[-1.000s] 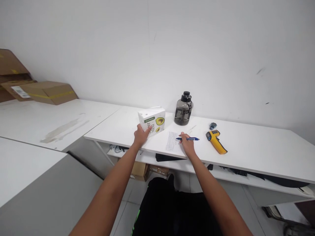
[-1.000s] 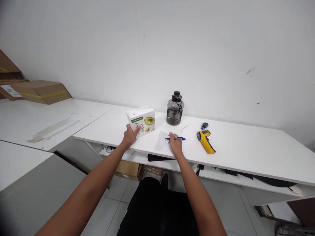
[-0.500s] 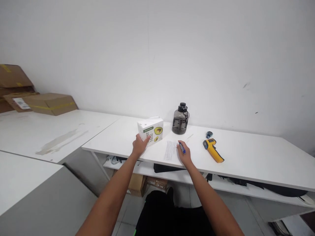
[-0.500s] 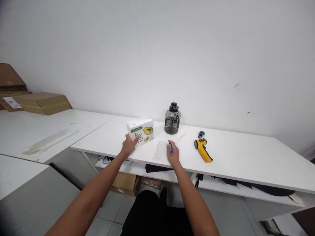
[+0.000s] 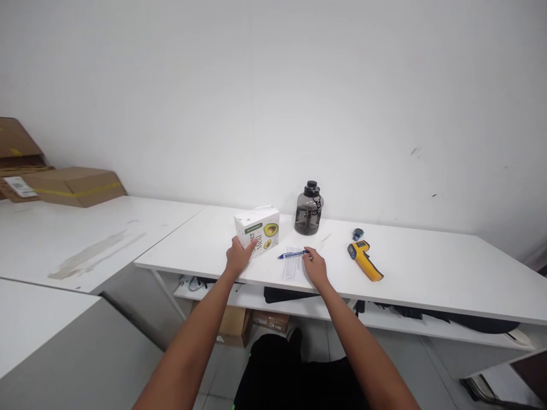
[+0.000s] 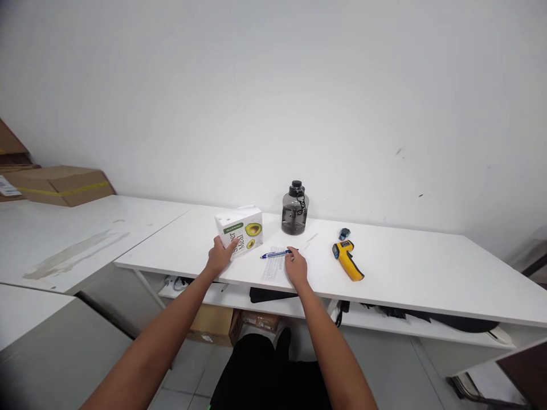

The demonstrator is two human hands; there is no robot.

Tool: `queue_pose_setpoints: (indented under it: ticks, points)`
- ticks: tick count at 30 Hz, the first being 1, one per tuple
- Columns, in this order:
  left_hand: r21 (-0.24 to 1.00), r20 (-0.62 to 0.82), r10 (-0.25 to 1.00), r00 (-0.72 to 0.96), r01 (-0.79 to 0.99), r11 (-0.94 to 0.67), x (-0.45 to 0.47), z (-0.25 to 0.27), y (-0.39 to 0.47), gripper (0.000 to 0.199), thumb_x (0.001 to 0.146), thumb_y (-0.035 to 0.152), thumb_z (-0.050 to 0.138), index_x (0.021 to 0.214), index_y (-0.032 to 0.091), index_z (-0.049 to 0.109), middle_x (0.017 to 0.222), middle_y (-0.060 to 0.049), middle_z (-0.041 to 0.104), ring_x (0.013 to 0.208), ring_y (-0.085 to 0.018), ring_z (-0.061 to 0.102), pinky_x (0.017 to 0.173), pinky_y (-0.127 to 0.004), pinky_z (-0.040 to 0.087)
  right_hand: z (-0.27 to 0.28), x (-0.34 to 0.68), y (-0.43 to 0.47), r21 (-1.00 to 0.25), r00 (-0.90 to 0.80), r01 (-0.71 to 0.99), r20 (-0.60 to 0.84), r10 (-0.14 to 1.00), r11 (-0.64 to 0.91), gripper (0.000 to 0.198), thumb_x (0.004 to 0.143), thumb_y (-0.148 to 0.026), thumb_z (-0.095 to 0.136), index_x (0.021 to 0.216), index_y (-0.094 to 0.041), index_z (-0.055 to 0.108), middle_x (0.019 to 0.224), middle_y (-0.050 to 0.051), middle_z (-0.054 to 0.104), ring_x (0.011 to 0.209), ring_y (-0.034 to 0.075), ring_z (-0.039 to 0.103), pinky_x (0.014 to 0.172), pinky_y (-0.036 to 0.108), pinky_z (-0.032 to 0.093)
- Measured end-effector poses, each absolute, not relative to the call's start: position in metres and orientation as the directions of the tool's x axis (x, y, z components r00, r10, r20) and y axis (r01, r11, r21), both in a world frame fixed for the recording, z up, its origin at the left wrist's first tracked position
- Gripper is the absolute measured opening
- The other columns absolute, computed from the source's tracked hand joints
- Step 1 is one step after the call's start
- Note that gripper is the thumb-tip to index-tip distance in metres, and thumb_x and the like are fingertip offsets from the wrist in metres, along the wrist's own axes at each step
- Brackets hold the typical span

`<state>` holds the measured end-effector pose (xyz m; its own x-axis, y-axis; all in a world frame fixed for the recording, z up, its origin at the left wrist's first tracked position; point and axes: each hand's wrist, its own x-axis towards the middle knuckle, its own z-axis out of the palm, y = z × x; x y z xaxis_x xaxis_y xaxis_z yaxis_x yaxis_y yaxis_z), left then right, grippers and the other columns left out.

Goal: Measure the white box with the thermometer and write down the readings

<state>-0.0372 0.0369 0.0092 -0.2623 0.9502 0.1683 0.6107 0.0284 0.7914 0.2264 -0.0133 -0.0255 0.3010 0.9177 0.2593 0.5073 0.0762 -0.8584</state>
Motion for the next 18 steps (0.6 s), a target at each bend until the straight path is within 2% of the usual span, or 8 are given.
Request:
queue_pose_setpoints:
  ticks: [8,11,14,18]
  points:
    - [0.798,0.161,0.949,-0.273,0.602,0.037,-0.036,0.009,0.038,0.05,0.08,0.065,0.054,0.108,0.026,0.041,0.124,-0.014,0.066,0.12,-0.035,0.059,0.098,-0.046,0.044,-0.023,0.225,-0.011,-0.851,0.328,0.525,0.22,0.919,0.016,0.041,0.085,-0.035,0.048,0.115,-0.019,0.071,0.096,0.007,0.074,0.095,0.024,0.066,0.09,0.036,0.048]
    - [0.799,0.156,0.948,-0.276,0.6,0.043,-0.036,0.01,0.036,0.05,0.08,0.065,0.055,0.108,0.026,0.041,0.125,-0.014,0.066,0.12,-0.035,0.059,0.097,-0.046,0.045,-0.022,0.228,-0.008,-0.881,0.33,0.474,0.165,0.93,-0.012,0.041,0.081,-0.03,0.051,0.115,-0.019,0.071,0.094,0.006,0.073,0.096,0.025,0.065,0.092,0.038,0.047]
    - [0.798,0.153,0.95,-0.272,0.602,0.044,-0.035,0.013,0.033,0.051,0.08,0.065,0.055,0.109,0.025,0.041,0.126,-0.015,0.065,0.121,-0.034,0.058,0.098,-0.045,0.045,-0.022,0.236,-0.003,-0.936,0.294,0.351,0.074,0.953,-0.035,0.042,0.076,-0.026,0.055,0.114,-0.018,0.07,0.083,0.004,0.072,0.083,0.023,0.066,0.087,0.038,0.05]
    - [0.795,0.148,0.952,-0.269,0.604,0.047,-0.034,0.014,0.032,0.051,0.081,0.065,0.055,0.11,0.026,0.041,0.127,-0.014,0.065,0.122,-0.033,0.059,0.097,-0.045,0.045,-0.022,0.247,0.002,-0.97,0.226,0.235,-0.011,0.974,-0.066,0.047,0.071,-0.022,0.058,0.117,-0.014,0.069,0.066,0.0,0.068,0.059,0.017,0.063,0.066,0.031,0.053]
